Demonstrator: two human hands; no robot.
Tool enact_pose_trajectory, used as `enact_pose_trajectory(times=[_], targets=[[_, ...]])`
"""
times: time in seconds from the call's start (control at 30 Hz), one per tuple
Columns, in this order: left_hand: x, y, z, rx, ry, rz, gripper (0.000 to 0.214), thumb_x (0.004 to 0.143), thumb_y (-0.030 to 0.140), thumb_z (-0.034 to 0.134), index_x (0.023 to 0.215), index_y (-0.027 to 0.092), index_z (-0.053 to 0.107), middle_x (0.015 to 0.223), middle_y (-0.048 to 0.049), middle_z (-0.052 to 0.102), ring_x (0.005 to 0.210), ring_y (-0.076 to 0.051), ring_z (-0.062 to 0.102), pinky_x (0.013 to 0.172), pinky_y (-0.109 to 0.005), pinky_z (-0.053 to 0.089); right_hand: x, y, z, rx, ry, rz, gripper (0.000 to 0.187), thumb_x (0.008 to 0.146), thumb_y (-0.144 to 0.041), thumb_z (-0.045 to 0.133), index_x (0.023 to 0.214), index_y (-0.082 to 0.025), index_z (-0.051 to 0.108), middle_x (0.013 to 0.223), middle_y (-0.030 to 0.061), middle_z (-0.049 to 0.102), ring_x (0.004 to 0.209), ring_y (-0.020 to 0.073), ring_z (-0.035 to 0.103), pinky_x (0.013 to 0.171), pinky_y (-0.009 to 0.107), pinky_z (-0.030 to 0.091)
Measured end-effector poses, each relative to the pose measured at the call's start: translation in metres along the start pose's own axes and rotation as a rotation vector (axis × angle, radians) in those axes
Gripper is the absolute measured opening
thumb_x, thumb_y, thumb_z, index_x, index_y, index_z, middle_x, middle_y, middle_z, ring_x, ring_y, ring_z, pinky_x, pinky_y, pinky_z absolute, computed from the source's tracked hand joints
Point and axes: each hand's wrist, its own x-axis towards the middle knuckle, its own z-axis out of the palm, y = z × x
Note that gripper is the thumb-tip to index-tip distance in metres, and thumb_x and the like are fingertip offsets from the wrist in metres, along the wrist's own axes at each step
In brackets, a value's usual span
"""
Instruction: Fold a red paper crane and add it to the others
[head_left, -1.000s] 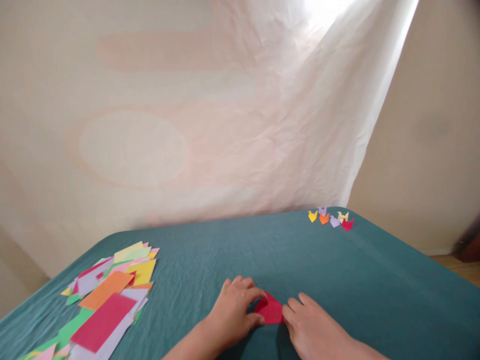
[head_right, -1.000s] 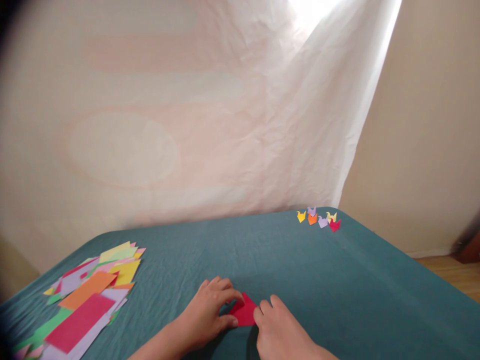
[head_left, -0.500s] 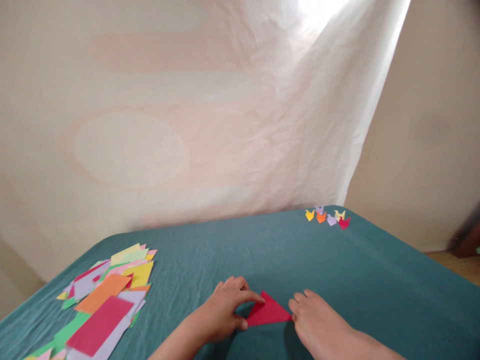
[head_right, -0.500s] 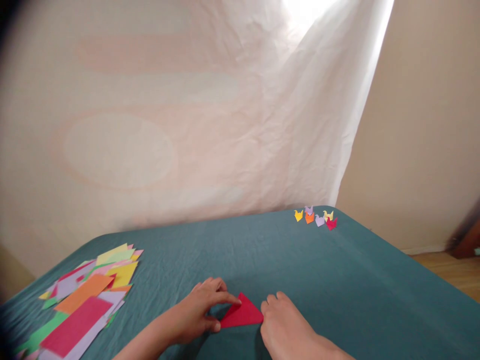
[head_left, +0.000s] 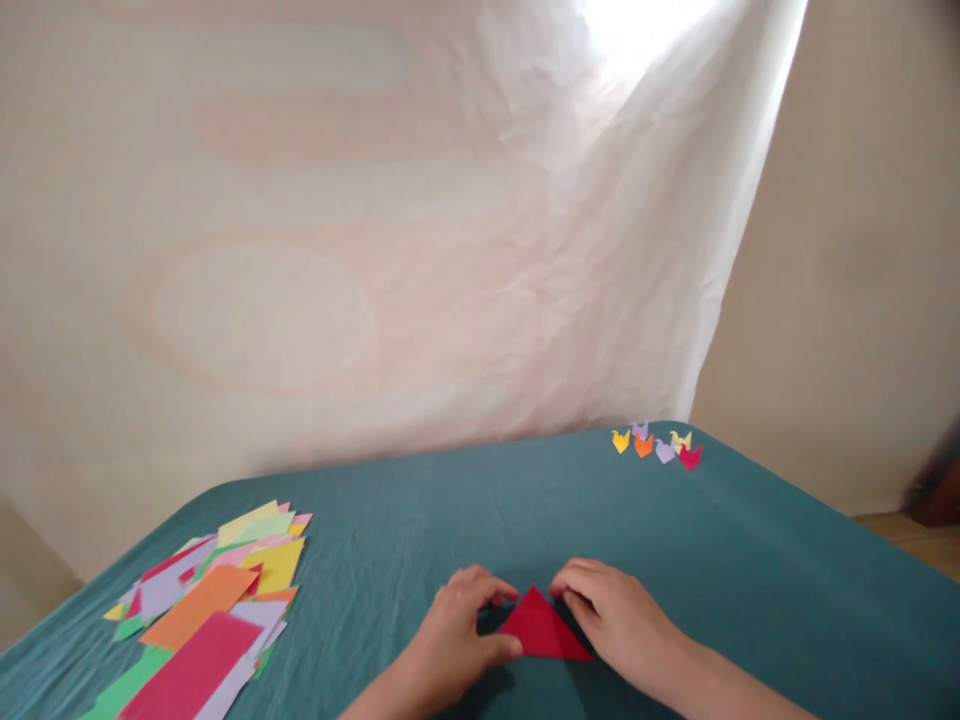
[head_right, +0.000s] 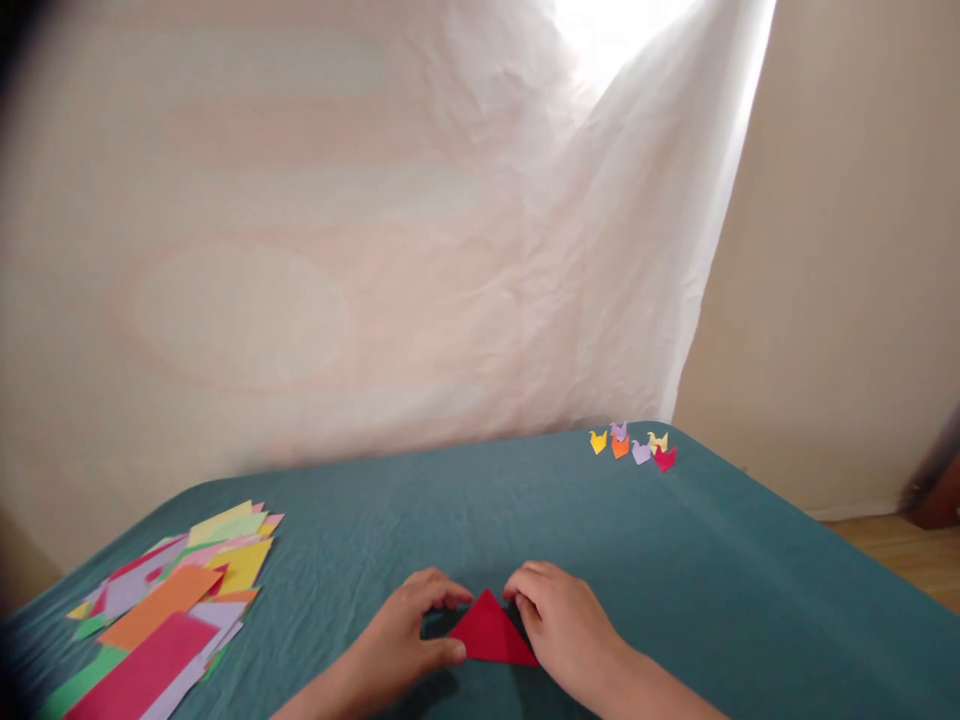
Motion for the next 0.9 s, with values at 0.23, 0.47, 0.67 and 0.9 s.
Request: enact_pose_trajectory(times=[0.23,0.47,0.67,0.9], targets=[[-0.001,0.004,0.019,0.075,0.078,0.027,0.023,0.064,0.015,0.067,0.086,0.022,0.067,0.094,-0.0007,0.061,0.092,-0.02,0.051,0.08,-0.029,0.036,0.003,-0.004,0.013,0.201,0.021,0.017,0.014,0.086,-0.026,0.056,0.083,-0.022,0.069,0.082,0.0016,0.066,0.081,0.0167,0.059,0.074,0.025,0.041],[0.003,0.0,0.021,0.01,0.088,0.025,0.007,0.066,0.014,0.068,0.071,0.019,0.067,0.088,-0.0005,0.061,0.088,-0.017,0.053,0.078,-0.026,0.037,0.005,-0.006,0.013,0.362,-0.049,0.1,0.02,0.083,-0.028,0.058,0.069,-0.017,0.066,0.074,0.0014,0.061,0.07,0.0145,0.057,0.066,0.024,0.04],[0.005,0.0,0.011,-0.103,0.118,0.054,0.008,0.071,0.012,0.061,0.069,0.018,0.067,0.083,-0.001,0.061,0.085,-0.017,0.056,0.078,-0.026,0.04,0.007,-0.004,0.005,0.52,-0.01,0.046,0.034,0.093,-0.039,0.044,0.082,-0.017,0.068,0.094,0.006,0.064,0.089,0.0184,0.06,0.081,0.028,0.044],[0.001,0.007,0.006,-0.068,0.155,0.2,0.017,0.074,0.007,0.06,0.075,0.022,0.068,0.1,-0.0038,0.059,0.099,-0.019,0.053,0.089,-0.028,0.04,0.006,-0.001,0.013,0.733,-0.043,0.107,0.028,0.084,-0.027,0.056,0.111,-0.02,0.06,0.09,0.0032,0.07,0.081,0.0176,0.064,0.075,0.028,0.049]])
